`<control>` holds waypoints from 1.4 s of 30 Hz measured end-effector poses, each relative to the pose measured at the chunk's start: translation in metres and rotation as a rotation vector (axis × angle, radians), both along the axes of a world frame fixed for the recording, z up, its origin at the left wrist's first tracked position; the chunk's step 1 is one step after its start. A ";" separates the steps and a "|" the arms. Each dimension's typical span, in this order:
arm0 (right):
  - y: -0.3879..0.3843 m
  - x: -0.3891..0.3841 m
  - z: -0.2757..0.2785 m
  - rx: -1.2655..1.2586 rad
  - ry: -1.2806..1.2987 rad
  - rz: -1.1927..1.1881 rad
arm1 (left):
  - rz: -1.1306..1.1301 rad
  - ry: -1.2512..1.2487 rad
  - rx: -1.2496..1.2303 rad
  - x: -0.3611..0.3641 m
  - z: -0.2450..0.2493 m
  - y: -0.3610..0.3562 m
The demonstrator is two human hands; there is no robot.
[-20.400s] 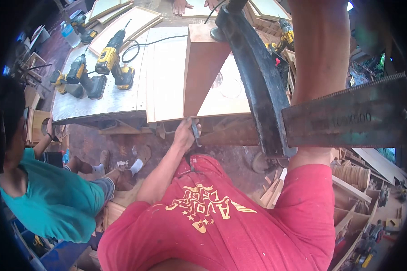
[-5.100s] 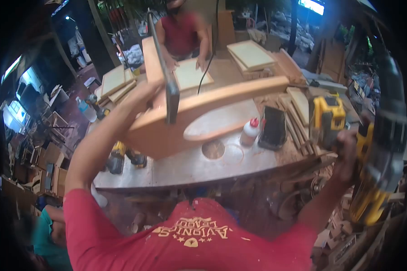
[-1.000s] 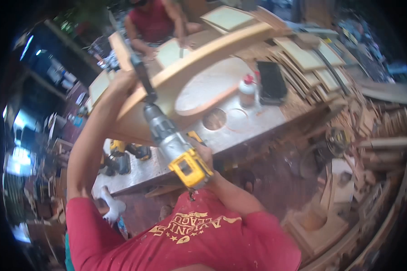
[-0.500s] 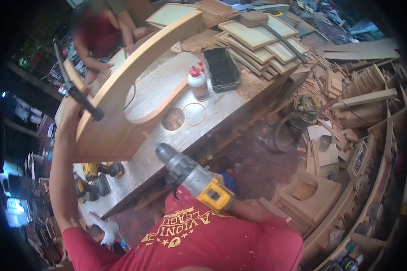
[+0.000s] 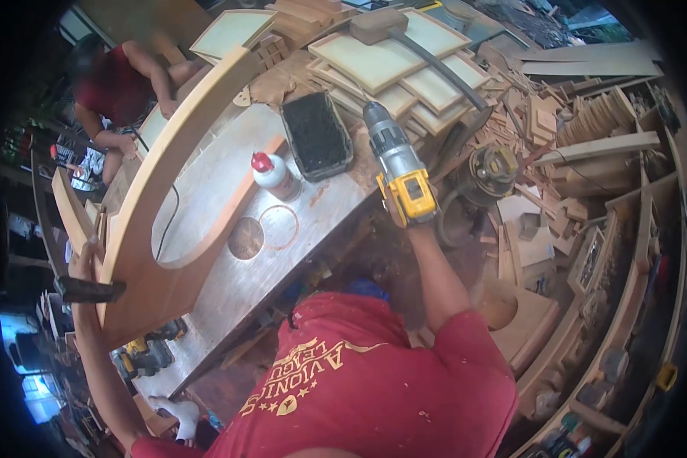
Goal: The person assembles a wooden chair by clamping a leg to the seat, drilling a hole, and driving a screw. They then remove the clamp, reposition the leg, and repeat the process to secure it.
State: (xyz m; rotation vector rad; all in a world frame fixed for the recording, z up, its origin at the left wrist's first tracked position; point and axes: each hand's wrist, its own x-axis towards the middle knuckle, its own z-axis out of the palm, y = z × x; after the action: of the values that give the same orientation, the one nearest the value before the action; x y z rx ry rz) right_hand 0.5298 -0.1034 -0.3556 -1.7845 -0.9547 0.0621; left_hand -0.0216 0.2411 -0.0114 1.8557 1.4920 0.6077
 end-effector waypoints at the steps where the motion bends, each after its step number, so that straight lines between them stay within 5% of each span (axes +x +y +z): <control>1: 0.012 0.016 -0.001 -0.001 -0.013 0.014 | 0.006 -0.074 0.040 -0.001 -0.007 0.000; 3: 0.037 0.026 0.027 -0.124 -0.086 -0.012 | 0.027 -0.130 0.063 0.002 -0.008 -0.004; 4: 0.053 0.029 0.028 -0.053 0.163 0.024 | 0.029 -0.143 0.039 0.006 -0.004 -0.008; 9: 0.119 0.062 0.001 0.110 0.250 0.061 | 0.092 -0.172 -0.005 0.024 0.004 -0.028; 10: 0.121 0.054 0.041 -0.030 0.246 0.053 | 0.100 -0.164 -0.006 0.022 0.003 -0.025; 12: 0.148 0.055 0.043 0.123 0.177 0.022 | 0.112 -0.161 0.002 0.019 0.002 -0.021; 15: 0.166 0.054 0.059 -0.020 0.058 -0.097 | 0.128 -0.138 0.020 0.022 0.002 -0.024; 18: 0.159 0.040 0.090 -0.086 0.252 -0.114 | 0.138 -0.150 -0.006 0.030 0.007 -0.028; 21: 0.132 0.024 0.070 0.198 0.116 -0.149 | 0.140 -0.132 -0.019 0.020 0.005 -0.021; 23: 0.104 -0.009 0.082 0.114 -0.227 -0.358 | 0.142 -0.095 0.015 0.012 0.001 -0.012; 26: 0.091 -0.044 0.055 0.057 -0.092 0.078 | 0.158 -0.102 -0.024 0.011 0.001 -0.009; 32: 0.145 -0.036 0.074 -0.376 -0.325 0.165 | 0.118 -0.126 0.022 0.020 0.004 -0.015; 38: 0.164 -0.039 0.103 -0.616 -0.094 0.076 | 0.097 -0.146 -0.012 0.016 -0.003 -0.011; 42: 0.177 -0.044 0.094 -0.599 -0.041 -0.052 | -0.007 -0.165 0.178 0.019 -0.009 -0.011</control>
State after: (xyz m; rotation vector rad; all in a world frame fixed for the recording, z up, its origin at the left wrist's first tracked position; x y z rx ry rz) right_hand 0.4859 0.0738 -0.2613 -2.3642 -0.9814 0.3065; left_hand -0.0025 0.2304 -0.0204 1.8905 1.3605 0.8931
